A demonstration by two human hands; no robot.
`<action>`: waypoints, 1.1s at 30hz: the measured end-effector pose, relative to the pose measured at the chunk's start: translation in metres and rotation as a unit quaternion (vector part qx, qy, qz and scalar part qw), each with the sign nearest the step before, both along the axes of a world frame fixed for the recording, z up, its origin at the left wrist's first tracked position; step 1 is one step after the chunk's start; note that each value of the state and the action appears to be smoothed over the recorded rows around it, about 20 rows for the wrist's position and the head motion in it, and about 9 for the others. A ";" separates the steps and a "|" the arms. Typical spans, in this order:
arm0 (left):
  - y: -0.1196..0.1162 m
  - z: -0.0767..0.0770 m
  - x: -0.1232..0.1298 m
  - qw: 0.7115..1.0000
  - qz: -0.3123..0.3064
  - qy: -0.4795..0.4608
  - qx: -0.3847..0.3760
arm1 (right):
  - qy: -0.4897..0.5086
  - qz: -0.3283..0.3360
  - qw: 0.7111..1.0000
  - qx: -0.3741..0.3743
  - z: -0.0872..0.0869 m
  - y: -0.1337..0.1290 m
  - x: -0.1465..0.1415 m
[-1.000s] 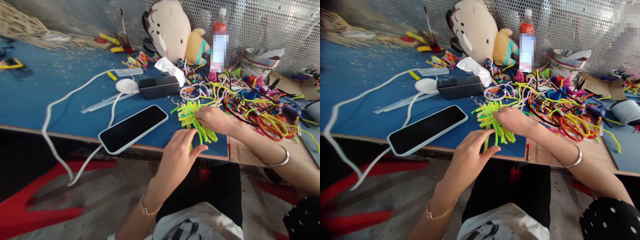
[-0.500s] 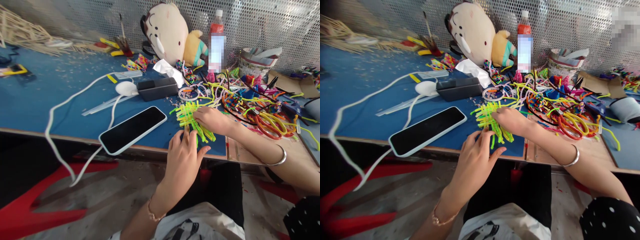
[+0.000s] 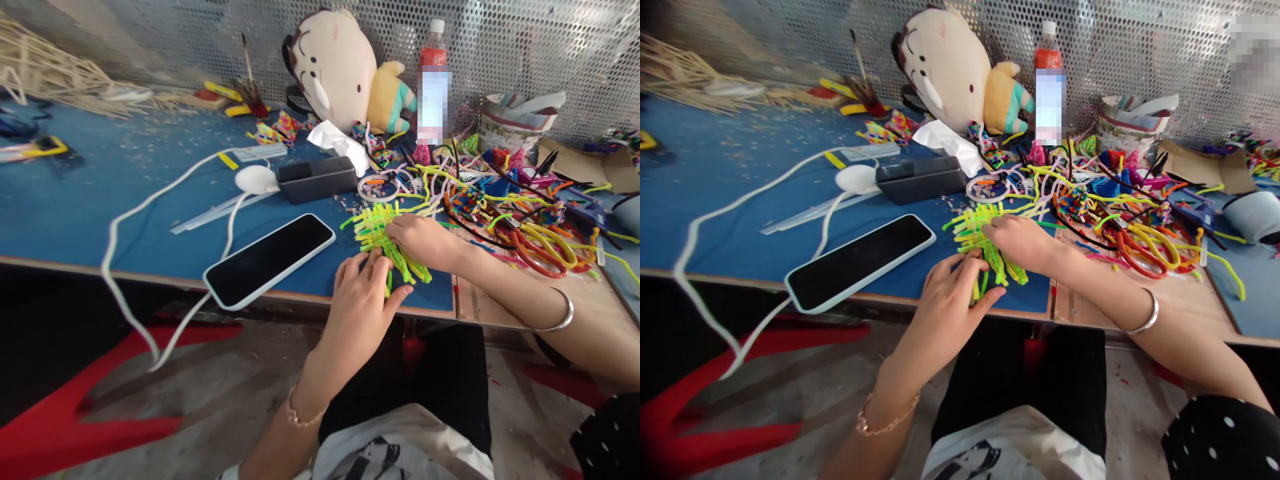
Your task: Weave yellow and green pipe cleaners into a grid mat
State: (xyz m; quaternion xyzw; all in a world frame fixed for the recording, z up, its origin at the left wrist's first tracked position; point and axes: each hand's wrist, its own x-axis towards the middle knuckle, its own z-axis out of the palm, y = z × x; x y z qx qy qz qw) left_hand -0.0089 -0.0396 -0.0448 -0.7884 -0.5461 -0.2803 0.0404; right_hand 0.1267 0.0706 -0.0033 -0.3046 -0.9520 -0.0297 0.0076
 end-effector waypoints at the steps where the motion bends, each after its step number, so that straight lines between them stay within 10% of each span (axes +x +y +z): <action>1: -0.001 0.000 -0.001 1.000 -0.005 0.001 0.003 | 0.003 0.000 1.000 0.001 0.000 0.000 0.000; 14: -0.005 -0.002 -0.007 1.000 -0.029 -0.011 0.005 | 0.168 0.189 0.967 0.019 -0.022 0.015 0.013; 33: -0.006 -0.007 -0.007 0.999 -0.030 -0.010 0.031 | 0.163 0.199 0.966 0.025 -0.024 0.013 0.015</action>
